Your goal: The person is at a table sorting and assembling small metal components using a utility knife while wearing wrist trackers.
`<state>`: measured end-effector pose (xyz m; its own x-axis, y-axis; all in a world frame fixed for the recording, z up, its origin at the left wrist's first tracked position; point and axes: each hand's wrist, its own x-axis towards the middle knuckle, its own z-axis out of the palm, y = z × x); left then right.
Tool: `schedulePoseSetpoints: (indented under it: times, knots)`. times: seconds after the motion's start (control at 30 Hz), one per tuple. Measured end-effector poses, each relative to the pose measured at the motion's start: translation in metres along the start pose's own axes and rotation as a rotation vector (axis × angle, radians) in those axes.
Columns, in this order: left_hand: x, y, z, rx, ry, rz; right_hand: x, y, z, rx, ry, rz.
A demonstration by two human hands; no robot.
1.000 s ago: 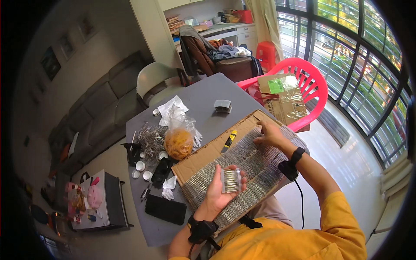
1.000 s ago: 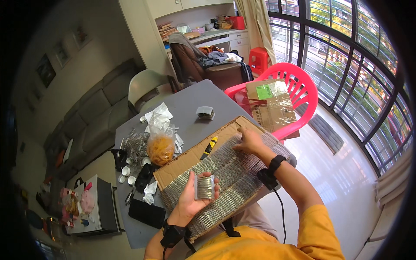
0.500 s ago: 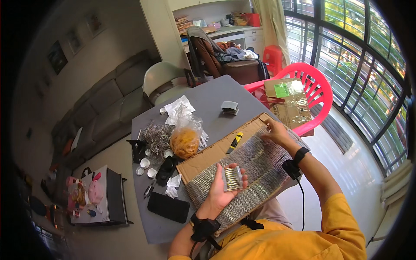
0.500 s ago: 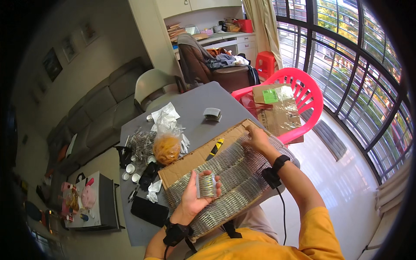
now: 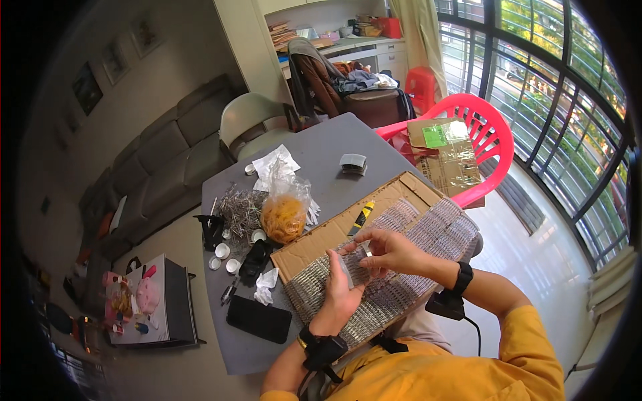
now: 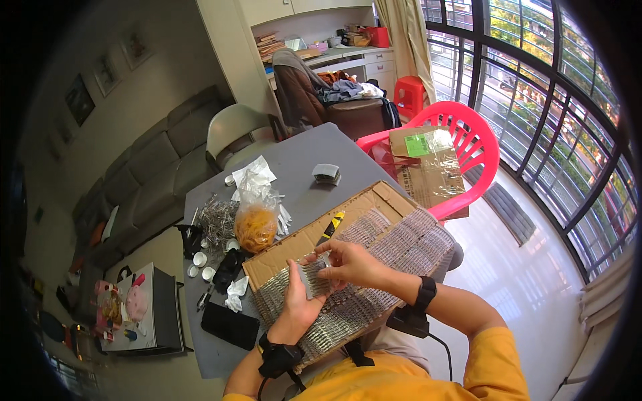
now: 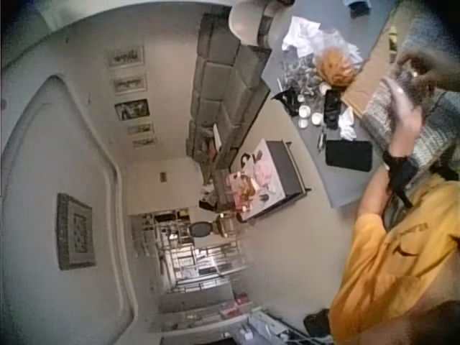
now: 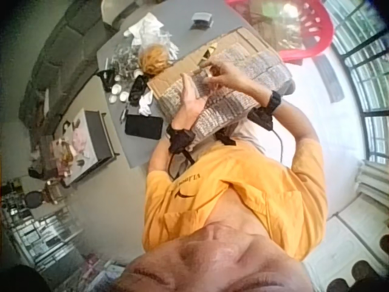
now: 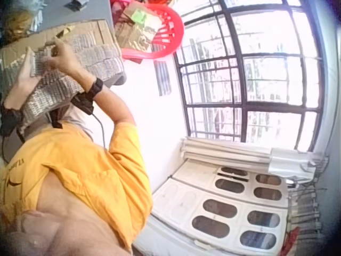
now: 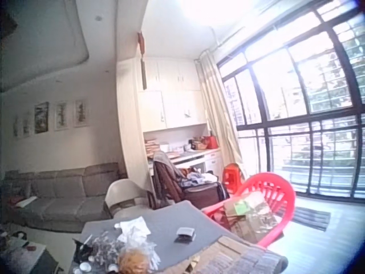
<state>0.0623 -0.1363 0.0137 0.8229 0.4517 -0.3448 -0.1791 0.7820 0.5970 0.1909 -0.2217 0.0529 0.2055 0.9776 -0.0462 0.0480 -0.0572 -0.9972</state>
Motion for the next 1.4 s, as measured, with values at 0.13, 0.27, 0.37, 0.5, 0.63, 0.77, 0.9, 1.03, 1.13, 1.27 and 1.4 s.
schedulePoseSetpoints:
  times: [0.13, 0.27, 0.37, 0.5, 0.63, 0.77, 0.9, 1.03, 1.13, 1.27, 1.4]
  knots:
    - [-0.008, 0.001, 0.007, 0.079, 0.065, -0.013, -0.003, 0.001, 0.004, -0.233, 0.021, -0.020]
    - [-0.009, 0.000, 0.002, 0.062, -0.002, -0.018, -0.005, -0.008, 0.012, -0.821, 0.122, -0.056]
    - [-0.006, 0.003, -0.011, 0.007, -0.065, -0.068, 0.004, -0.010, -0.009, -0.915, 0.112, -0.069]
    - [-0.007, 0.004, -0.010, -0.057, -0.149, -0.073, 0.029, 0.045, -0.091, -1.144, 0.538, -0.078]
    - [-0.008, 0.008, -0.009, -0.105, -0.121, -0.095, 0.036, 0.066, -0.121, -1.188, 0.493, 0.201]
    - [-0.007, 0.006, -0.015, -0.135, -0.136, -0.088, 0.033, 0.057, -0.115, -1.043, 0.544, 0.150]
    - [-0.006, 0.005, -0.012, -0.178, -0.197, -0.145, 0.023, 0.044, -0.122, -0.704, 0.513, 0.022]
    - [-0.007, 0.006, -0.010, -0.252, -0.248, -0.292, 0.015, -0.006, -0.068, -0.100, -0.008, -0.148]
    - [-0.008, 0.005, -0.005, -0.219, -0.283, -0.415, 0.016, -0.016, -0.037, -0.166, -0.246, -0.389]
    - [-0.017, 0.003, 0.001, -0.138, -0.413, -0.436, 0.014, -0.023, -0.023, -0.139, -0.557, -0.226]
    - [-0.016, 0.003, 0.002, -0.139, -0.386, -0.500, 0.013, -0.026, -0.019, -0.146, -0.624, -0.039]
